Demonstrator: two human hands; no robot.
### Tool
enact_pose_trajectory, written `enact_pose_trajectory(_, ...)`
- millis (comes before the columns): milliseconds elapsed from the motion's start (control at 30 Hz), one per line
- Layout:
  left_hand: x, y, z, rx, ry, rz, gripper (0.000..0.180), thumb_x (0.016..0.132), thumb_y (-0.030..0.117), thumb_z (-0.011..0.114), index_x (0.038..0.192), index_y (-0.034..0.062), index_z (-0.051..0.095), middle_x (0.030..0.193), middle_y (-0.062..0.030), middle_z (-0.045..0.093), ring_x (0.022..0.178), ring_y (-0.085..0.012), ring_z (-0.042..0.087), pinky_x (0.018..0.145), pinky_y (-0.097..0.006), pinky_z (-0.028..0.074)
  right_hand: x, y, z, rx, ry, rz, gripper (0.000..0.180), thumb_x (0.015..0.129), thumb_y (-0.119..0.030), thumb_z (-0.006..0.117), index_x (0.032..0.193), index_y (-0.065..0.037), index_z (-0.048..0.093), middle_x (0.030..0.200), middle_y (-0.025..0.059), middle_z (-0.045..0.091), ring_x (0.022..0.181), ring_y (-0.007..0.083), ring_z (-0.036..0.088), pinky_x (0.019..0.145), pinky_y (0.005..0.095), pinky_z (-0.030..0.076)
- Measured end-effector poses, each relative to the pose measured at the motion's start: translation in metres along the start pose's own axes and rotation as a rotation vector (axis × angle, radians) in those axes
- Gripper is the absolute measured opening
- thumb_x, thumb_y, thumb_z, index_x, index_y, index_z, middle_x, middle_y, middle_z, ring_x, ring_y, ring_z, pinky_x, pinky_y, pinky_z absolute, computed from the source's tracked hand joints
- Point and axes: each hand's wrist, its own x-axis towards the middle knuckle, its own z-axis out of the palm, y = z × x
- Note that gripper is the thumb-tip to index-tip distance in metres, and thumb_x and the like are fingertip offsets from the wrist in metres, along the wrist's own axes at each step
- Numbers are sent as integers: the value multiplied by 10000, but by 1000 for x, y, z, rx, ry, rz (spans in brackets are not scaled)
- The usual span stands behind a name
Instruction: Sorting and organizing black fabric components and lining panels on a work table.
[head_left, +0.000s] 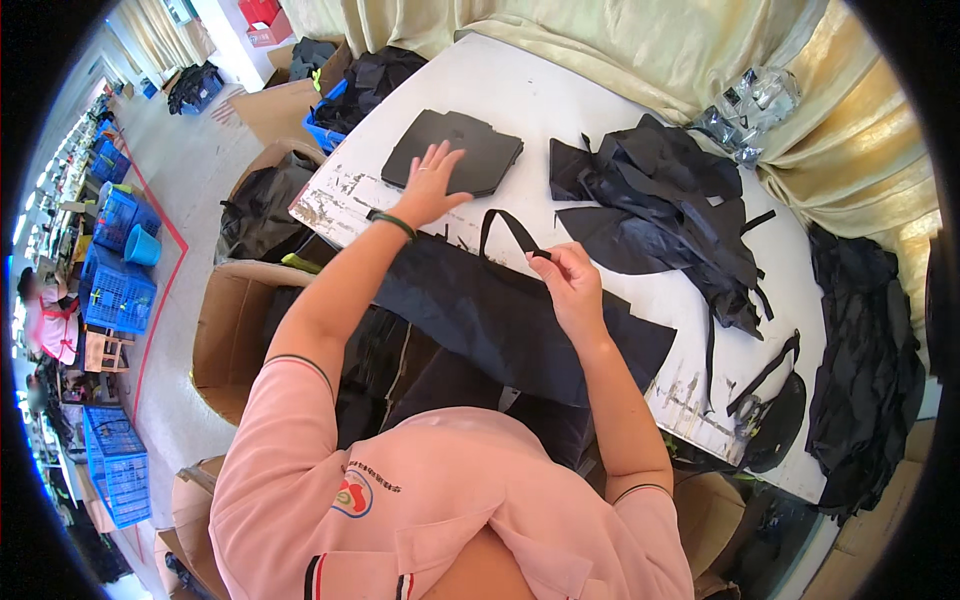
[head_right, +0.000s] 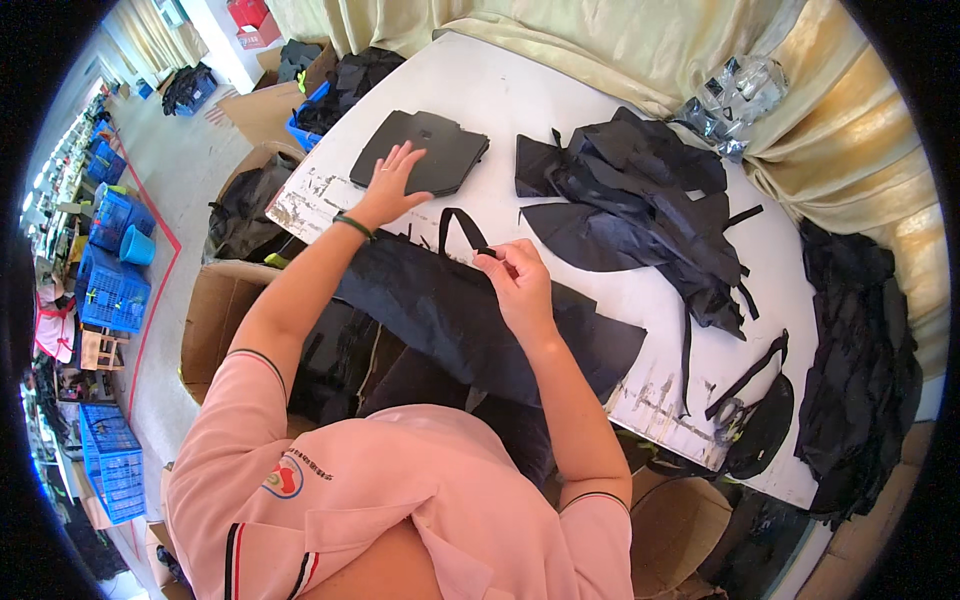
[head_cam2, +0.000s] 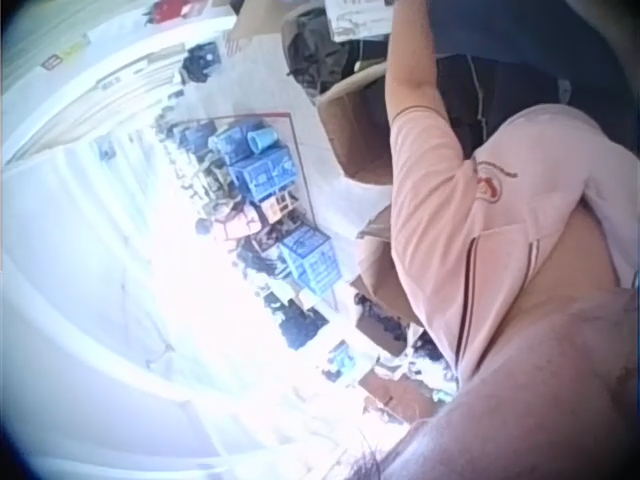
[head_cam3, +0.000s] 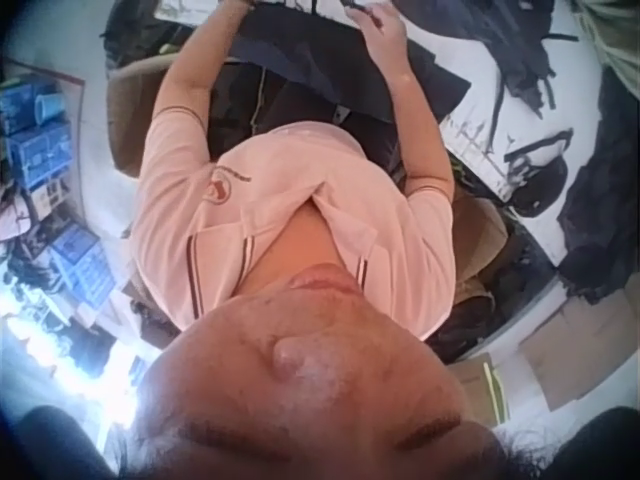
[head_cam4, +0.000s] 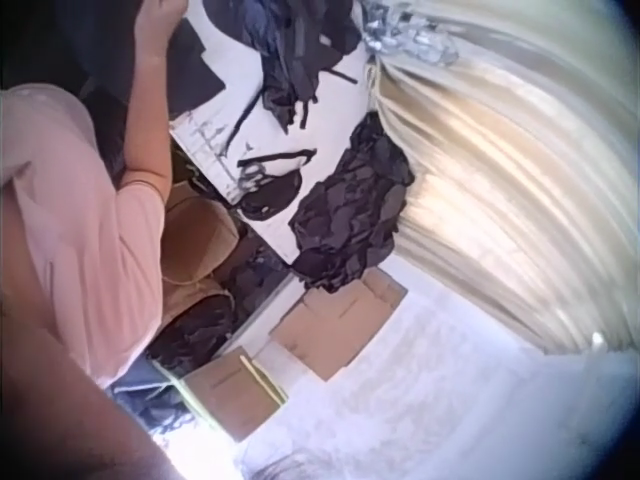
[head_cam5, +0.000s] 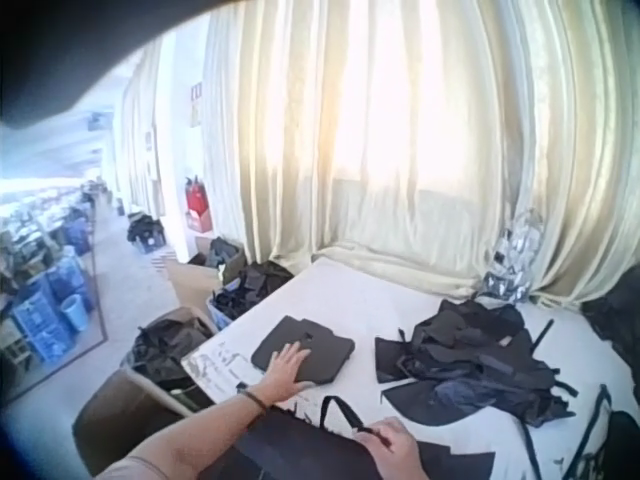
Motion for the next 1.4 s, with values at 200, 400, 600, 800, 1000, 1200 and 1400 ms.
enact_pose_trajectory(200, 18, -37, 5, 72, -308, -60, 637, 789, 402, 719, 1318, 121, 505, 1323, -147, 551, 1236, -334, 502, 1018, -448, 399, 10, -20, -14, 53, 0, -31, 121, 897, -92, 642, 901, 29, 644, 771, 46, 613, 645, 84, 553, 603, 218, 453)
enact_pose_trajectory(400, 24, -42, -5, 24, -281, 8, 564, 816, 423, 689, 1269, 117, 552, 1219, -165, 610, 1076, -361, 589, 919, -418, 461, 17, -18, -12, 159, -56, 39, 123, 906, -48, 596, 984, 30, 648, 823, 42, 638, 690, 90, 586, 655, 223, 484)
enact_pose_trajectory(600, 19, -49, -6, -49, -266, 8, 509, 856, 402, 652, 1260, 106, 558, 1192, -146, 626, 1080, -352, 586, 922, -420, 460, 22, -12, 9, 282, -37, 198, 137, 887, -111, 654, 952, 8, 662, 759, -9, 618, 636, 49, 531, 590, 204, 440)
enact_pose_trajectory(800, 20, -27, -18, -80, -155, -44, 356, 916, 226, 551, 1237, 72, 560, 938, -216, 660, 879, -383, 640, 758, -460, 502, 25, -3, 25, 168, 20, 46, 128, 882, -121, 664, 902, 5, 653, 714, -11, 598, 626, 48, 515, 570, 210, 420)
enact_pose_trajectory(1000, -16, 53, -99, -542, 293, -20, 225, 940, 97, 489, 1120, -8, 575, 639, -120, 555, 551, -182, 531, 553, -314, 433, 50, -25, 0, -77, 253, -220, 86, 852, -76, 661, 842, 3, 629, 669, 24, 570, 569, 70, 498, 529, 231, 402)
enact_pose_trajectory(1200, -68, 87, -125, -654, 125, 48, 184, 949, 57, 485, 1083, -28, 579, 652, -32, 509, 588, -32, 435, 520, -238, 365, 57, -34, -3, -198, 260, -210, 115, 836, -108, 680, 829, -3, 634, 680, 55, 575, 566, 101, 515, 545, 257, 427)
enact_pose_trajectory(1400, -68, 96, -152, -768, -380, 478, 366, 892, 69, 577, 1250, -1, 560, 1053, -95, 632, 917, -188, 607, 822, -303, 472, 47, -8, -3, -91, 184, -127, 77, 835, -103, 676, 869, -33, 672, 720, 37, 592, 610, 93, 537, 563, 261, 437)
